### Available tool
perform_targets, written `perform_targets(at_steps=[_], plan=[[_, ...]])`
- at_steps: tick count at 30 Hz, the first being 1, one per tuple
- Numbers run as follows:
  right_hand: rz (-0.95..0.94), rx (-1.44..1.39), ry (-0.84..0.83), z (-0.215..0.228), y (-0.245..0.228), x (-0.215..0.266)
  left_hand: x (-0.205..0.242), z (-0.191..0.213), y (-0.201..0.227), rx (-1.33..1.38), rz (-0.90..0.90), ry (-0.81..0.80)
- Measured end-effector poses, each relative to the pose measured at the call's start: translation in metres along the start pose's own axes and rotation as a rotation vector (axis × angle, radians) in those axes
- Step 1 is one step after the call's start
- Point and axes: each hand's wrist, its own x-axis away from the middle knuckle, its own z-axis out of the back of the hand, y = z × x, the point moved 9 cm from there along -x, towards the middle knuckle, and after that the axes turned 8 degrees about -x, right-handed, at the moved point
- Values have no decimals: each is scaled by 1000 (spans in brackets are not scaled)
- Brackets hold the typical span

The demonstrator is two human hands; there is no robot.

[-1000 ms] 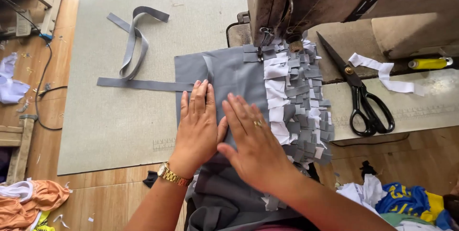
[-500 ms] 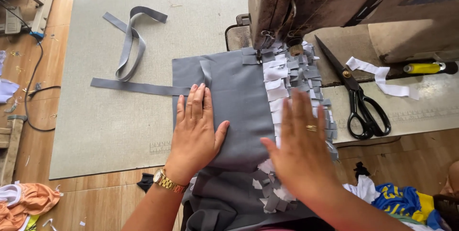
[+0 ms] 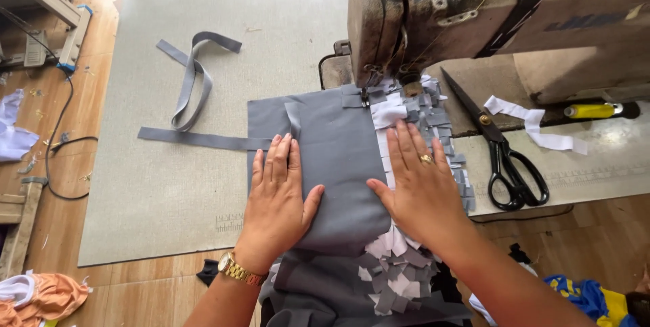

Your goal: Sewing multiple small fabric strips onto a larger fabric base using an industrial sewing machine and scissors to create a textured surface.

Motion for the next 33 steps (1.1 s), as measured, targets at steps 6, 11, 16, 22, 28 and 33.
perform_targets(at_steps=[6, 11, 16, 22, 28, 33], plan=[[-75, -75, -297, 6, 27, 24, -2, 10, -18, 325, 15, 102], [-9, -699, -214, 79, -7, 1, -6, 78, -32, 850, 64, 273], [-264, -1436, -463, 44, -51, -6, -12, 99, -19, 1363, 56, 46], [-780, -1968, -583, -9, -56, 6, -25, 88, 2, 1379, -82, -272], [-627, -1009, -192, 12, 26, -57, -71, 70, -7, 833, -132, 23], [-420, -916, -2, -19, 79, -100, -107, 24, -18, 560, 52, 178]])
